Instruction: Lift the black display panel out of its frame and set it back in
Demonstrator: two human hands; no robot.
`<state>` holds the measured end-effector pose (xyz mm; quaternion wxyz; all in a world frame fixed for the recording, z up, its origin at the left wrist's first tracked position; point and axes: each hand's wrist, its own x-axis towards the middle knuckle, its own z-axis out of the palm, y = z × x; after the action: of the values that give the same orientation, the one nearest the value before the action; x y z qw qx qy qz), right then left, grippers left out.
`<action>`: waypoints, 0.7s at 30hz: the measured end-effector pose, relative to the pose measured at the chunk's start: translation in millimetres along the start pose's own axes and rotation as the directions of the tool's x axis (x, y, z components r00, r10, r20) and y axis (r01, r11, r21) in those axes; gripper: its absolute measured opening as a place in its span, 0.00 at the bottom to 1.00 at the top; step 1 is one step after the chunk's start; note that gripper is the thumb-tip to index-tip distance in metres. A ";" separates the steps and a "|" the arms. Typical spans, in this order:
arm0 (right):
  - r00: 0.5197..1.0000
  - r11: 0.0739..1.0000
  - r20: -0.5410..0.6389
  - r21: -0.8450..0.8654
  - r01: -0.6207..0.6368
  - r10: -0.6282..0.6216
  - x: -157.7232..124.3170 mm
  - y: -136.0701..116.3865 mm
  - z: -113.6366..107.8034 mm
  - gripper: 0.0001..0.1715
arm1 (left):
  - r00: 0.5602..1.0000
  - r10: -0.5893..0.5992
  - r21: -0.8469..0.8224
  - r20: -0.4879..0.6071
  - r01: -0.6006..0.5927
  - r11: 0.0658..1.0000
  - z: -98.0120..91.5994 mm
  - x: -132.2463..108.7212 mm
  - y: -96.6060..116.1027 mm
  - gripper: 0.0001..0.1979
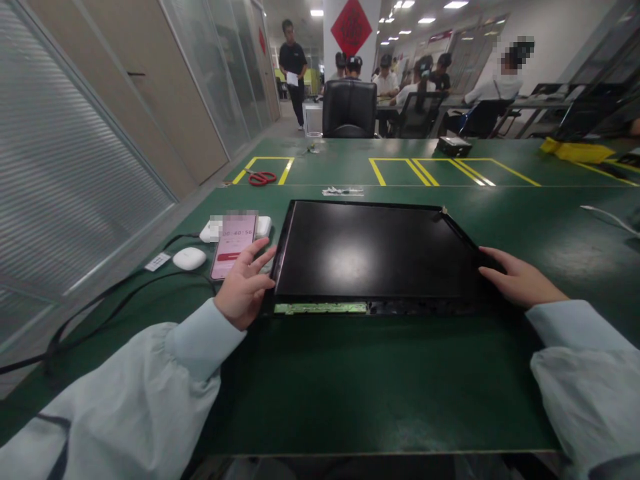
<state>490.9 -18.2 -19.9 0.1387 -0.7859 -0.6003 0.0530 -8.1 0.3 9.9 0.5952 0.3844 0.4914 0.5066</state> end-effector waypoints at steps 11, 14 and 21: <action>0.996 0.994 0.049 0.073 -0.080 0.076 -4.6 -15.6 -8.7 0.42 | 0.990 0.130 0.045 0.062 -0.133 0.990 -4.3 1.2 -4.5 0.48; 0.993 0.993 0.071 0.066 -0.100 0.095 -5.9 -19.0 -10.8 0.43 | 0.989 0.143 0.068 0.044 -0.145 0.987 -3.6 2.1 -6.3 0.44; 1.000 1.000 0.025 -0.012 0.003 -0.002 -2.1 -5.7 -3.0 0.42 | 0.988 0.105 0.185 0.115 -0.125 0.975 -4.6 6.2 -11.5 0.26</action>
<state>485.8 -19.3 -15.6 0.1266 -0.7852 -0.6032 0.0588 -9.9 3.9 -3.3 0.5497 0.4938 0.4830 0.4697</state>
